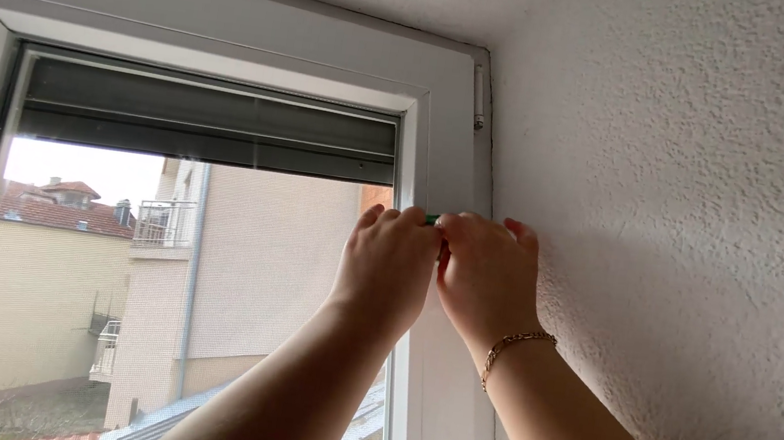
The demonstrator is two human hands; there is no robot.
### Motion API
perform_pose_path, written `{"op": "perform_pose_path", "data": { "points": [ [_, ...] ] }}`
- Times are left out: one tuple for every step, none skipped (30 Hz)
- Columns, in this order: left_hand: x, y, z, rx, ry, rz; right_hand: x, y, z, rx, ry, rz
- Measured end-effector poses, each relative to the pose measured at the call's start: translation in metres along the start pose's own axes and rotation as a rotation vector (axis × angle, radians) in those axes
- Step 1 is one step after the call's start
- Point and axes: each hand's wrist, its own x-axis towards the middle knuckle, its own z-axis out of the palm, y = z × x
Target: The person is cleaning a white window frame using a sponge and soapy water from a bucket.
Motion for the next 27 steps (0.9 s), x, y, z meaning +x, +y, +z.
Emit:
{"op": "perform_pose_path", "data": {
  "points": [
    [0.0, -0.001, -0.002, -0.005, -0.001, 0.005, -0.001, -0.001, 0.0, -0.005, -0.001, 0.005],
    [-0.002, 0.0, -0.004, -0.029, -0.021, -0.005, -0.004, -0.003, -0.001, 0.03, 0.007, 0.019],
    [-0.004, 0.0, -0.006, -0.054, -0.04, -0.015, -0.007, -0.005, -0.002, 0.065, 0.016, 0.033],
    [-0.008, 0.001, -0.006, -0.058, -0.04, -0.013, -0.014, -0.004, 0.0, 0.061, 0.014, 0.035],
    [-0.012, 0.001, -0.006, -0.076, -0.025, 0.006, -0.02, -0.003, 0.002, 0.055, 0.05, 0.018],
    [-0.017, 0.001, -0.006, -0.092, -0.014, 0.025, -0.028, -0.004, 0.004, 0.051, 0.085, 0.004],
    [-0.025, 0.004, -0.008, -0.096, -0.018, 0.027, -0.039, -0.004, 0.002, 0.049, 0.081, 0.008],
    [-0.034, 0.006, -0.01, -0.096, -0.051, 0.061, -0.051, -0.006, 0.0, 0.053, 0.109, -0.013],
    [-0.043, 0.009, -0.013, -0.095, -0.084, 0.094, -0.062, -0.007, -0.003, 0.058, 0.136, -0.033],
    [-0.056, 0.012, -0.007, -0.097, -0.089, 0.097, -0.075, -0.011, -0.008, 0.058, 0.133, -0.028],
    [-0.069, 0.014, -0.002, -0.082, -0.028, 0.148, -0.088, -0.015, -0.014, 0.087, 0.058, 0.007],
    [-0.082, 0.018, 0.003, -0.068, 0.034, 0.198, -0.101, -0.019, -0.021, 0.115, -0.019, 0.041],
    [-0.094, 0.022, 0.002, -0.072, 0.03, 0.2, -0.116, -0.023, -0.022, 0.113, -0.023, 0.046],
    [-0.107, 0.027, 0.001, -0.104, 0.012, 0.213, -0.131, -0.026, -0.023, 0.103, -0.048, 0.064],
    [-0.12, 0.033, 0.0, -0.137, -0.007, 0.226, -0.146, -0.029, -0.025, 0.092, -0.072, 0.082],
    [-0.131, 0.036, 0.0, -0.144, -0.007, 0.227, -0.16, -0.03, -0.023, 0.087, -0.076, 0.084],
    [-0.142, 0.039, 0.0, -0.133, -0.002, 0.258, -0.174, -0.029, -0.02, 0.059, -0.076, 0.077],
    [-0.152, 0.043, 0.001, -0.123, 0.006, 0.288, -0.187, -0.028, -0.018, 0.03, -0.076, 0.07],
    [-0.156, 0.046, 0.002, -0.13, 0.007, 0.288, -0.19, -0.028, -0.018, 0.023, -0.079, 0.07],
    [-0.159, 0.048, 0.005, -0.146, 0.018, 0.267, -0.191, -0.027, -0.016, 0.035, -0.051, 0.061],
    [-0.161, 0.05, 0.007, -0.161, 0.029, 0.246, -0.192, -0.026, -0.013, 0.046, -0.023, 0.052],
    [-0.156, 0.049, 0.006, -0.159, 0.03, 0.243, -0.181, -0.028, -0.018, 0.048, -0.024, 0.049],
    [-0.152, 0.049, 0.005, -0.166, 0.019, 0.202, -0.171, -0.031, -0.022, 0.065, -0.059, 0.064],
    [-0.148, 0.049, 0.004, -0.17, 0.006, 0.159, -0.16, -0.034, -0.025, 0.086, -0.096, 0.08],
    [-0.142, 0.045, 0.004, -0.167, 0.003, 0.155, -0.151, -0.035, -0.025, 0.091, -0.099, 0.077],
    [-0.134, 0.042, 0.005, -0.163, 0.044, 0.131, -0.14, -0.034, -0.025, 0.093, -0.114, 0.105],
    [-0.125, 0.039, 0.006, -0.16, 0.085, 0.107, -0.13, -0.033, -0.024, 0.096, -0.13, 0.132]
  ]
}}
